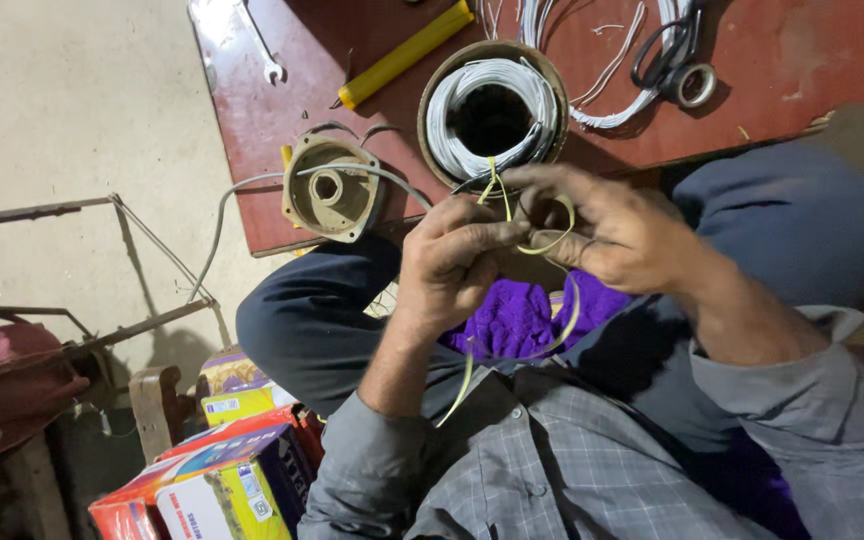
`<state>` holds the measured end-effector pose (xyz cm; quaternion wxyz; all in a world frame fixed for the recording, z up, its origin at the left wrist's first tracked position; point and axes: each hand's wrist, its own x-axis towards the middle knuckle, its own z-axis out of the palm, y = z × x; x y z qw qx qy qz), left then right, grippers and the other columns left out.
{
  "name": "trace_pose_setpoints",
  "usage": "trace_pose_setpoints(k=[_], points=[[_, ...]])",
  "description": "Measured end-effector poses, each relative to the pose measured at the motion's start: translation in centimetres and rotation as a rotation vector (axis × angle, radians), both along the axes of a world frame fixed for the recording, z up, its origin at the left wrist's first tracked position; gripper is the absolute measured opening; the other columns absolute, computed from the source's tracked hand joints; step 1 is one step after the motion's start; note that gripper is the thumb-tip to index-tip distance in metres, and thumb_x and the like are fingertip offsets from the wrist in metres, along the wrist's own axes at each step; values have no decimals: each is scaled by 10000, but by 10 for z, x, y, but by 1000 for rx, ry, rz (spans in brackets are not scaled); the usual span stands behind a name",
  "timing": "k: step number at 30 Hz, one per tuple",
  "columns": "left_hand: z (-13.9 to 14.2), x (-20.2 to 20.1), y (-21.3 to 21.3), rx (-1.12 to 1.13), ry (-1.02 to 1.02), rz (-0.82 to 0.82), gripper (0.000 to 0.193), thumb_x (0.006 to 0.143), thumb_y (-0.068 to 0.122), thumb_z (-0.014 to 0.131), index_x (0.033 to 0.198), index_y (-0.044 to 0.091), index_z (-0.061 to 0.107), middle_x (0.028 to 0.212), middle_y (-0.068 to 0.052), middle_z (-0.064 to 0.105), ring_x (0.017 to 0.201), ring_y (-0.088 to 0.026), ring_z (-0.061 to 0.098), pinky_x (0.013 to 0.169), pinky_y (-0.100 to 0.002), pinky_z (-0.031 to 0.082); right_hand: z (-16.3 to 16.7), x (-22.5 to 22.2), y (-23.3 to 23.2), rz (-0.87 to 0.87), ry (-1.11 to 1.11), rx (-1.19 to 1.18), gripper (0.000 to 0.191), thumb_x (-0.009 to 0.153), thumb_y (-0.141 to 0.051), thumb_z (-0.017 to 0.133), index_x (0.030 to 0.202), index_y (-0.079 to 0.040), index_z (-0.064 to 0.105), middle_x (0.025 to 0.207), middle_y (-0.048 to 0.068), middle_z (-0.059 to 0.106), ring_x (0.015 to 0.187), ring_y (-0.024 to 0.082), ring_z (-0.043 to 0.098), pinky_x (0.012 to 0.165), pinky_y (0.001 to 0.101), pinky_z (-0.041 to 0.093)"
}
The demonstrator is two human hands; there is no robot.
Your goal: The person sits cross-legged and works on a beige plastic electrical housing, stripping and twisting wires, then wrapping connections with electrical tape. They handle a spool of white wire, a black cable, and a yellow wire, using scissors and tape to secure the assembly.
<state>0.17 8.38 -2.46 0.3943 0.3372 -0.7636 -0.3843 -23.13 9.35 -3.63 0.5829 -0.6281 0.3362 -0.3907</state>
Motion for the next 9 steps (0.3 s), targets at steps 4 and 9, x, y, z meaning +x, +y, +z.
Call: trace_pose_setpoints(k=[4,9], points=[[-1,5,-2,-6,-15,-41,385,767,-84,747,1091,124,745,990,-44,666,953,-237,678,856,-351,562,-18,0,2,157,-287,373,604,1023,-17,612,1590,-124,433,1073,36,619,940,111,627,790,278,570],[0,9,-7,11,-8,-130,314,792,-31,816,1037,157,759,983,-31,663,970,-224,653,888,-352,528,-31,3,-1,164,-137,282,616,968,50,585,1537,-125,426,1288,61,640,1042,124,671,830,289,608]])
